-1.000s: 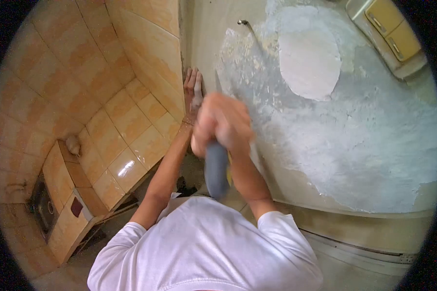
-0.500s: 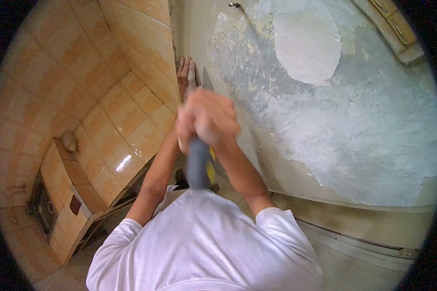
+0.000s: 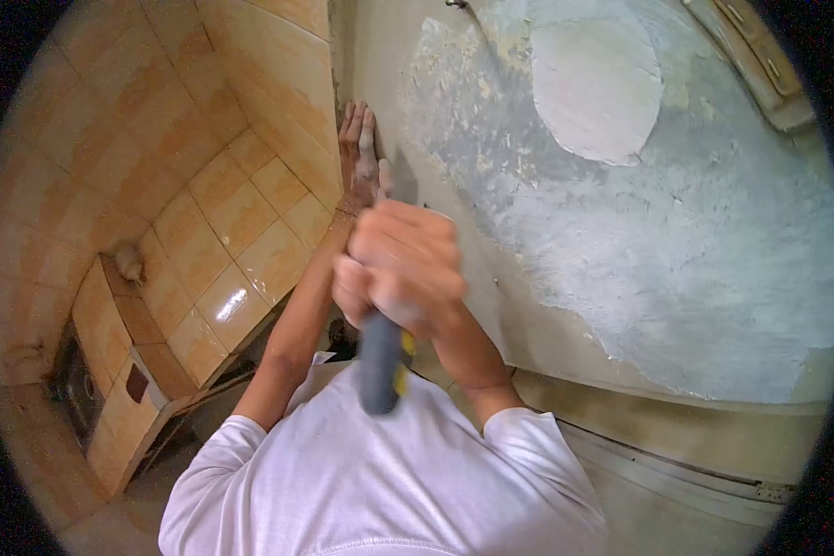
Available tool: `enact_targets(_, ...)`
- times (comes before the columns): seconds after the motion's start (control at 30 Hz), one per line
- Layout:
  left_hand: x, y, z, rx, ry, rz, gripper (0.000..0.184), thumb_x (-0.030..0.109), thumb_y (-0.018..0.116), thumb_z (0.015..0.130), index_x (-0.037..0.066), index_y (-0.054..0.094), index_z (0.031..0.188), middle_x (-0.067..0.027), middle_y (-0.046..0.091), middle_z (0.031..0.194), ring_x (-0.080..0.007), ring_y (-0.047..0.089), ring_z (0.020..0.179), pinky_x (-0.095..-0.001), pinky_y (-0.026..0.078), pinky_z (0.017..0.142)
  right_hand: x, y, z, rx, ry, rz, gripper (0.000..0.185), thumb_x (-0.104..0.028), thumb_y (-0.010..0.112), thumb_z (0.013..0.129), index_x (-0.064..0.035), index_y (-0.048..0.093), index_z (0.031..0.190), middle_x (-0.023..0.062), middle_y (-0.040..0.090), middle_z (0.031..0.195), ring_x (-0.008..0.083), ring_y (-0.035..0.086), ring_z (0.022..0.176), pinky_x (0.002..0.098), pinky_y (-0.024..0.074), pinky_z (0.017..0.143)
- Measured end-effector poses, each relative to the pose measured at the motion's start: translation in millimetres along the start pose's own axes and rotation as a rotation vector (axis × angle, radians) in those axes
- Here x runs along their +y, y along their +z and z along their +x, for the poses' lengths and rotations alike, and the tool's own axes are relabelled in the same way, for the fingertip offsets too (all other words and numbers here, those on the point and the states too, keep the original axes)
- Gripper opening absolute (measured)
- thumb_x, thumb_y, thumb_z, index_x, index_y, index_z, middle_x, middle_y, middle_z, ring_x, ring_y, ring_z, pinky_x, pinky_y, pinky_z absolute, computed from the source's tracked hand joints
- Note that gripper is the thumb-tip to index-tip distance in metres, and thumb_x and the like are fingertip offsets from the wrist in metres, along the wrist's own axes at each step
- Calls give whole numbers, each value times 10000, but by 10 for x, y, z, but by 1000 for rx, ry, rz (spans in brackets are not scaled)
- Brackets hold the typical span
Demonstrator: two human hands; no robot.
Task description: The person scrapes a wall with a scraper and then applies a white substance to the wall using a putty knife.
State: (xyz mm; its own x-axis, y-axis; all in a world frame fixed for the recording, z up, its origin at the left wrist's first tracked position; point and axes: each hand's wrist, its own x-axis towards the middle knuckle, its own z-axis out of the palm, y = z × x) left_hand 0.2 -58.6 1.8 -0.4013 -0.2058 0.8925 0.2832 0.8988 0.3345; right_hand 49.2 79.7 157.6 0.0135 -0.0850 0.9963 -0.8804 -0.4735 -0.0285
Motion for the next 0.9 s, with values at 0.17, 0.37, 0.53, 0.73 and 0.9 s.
enact_targets(0.17,-9,62,-29,69,29,-14,696,301,428,800,-42,347,1401,-202,326,1458,-421,288,1339,-488,240,1119,292,-207,-436,211,557,-516,313,-86,504,921,-87,318,669,13,331,448,116,324,372,286,350,381)
enact_targets(0.37,-36,30,-5,47,34,-52,695,256,442,769,-46,359,1389,-195,336,1455,-420,300,1330,-487,244,1116,242,-98,-158,126,-62,128,67,67,483,840,12,458,812,-4,356,493,113,301,390,267,248,348)
enact_targets(0.53,-39,48,12,74,56,-39,688,252,444,778,-44,355,1392,-203,332,1457,-420,306,1327,-488,247,1114,64,-245,30,-99,-3,-71,94,110,476,800,21,446,808,16,385,506,117,315,390,264,265,352)
enact_targets(0.73,-21,33,23,52,54,-22,674,230,436,789,-47,349,1396,-208,332,1455,-435,297,1328,-491,240,1117,-85,-175,-5,-51,95,-97,136,125,489,742,18,485,826,21,396,517,156,336,385,275,315,359)
enact_targets(0.9,109,-36,21,0,-40,21,655,254,422,829,-41,332,1407,-210,313,1471,-413,284,1344,-492,231,1115,174,-12,-210,-37,-27,-183,165,79,573,773,23,545,926,9,402,512,156,357,394,263,325,377)
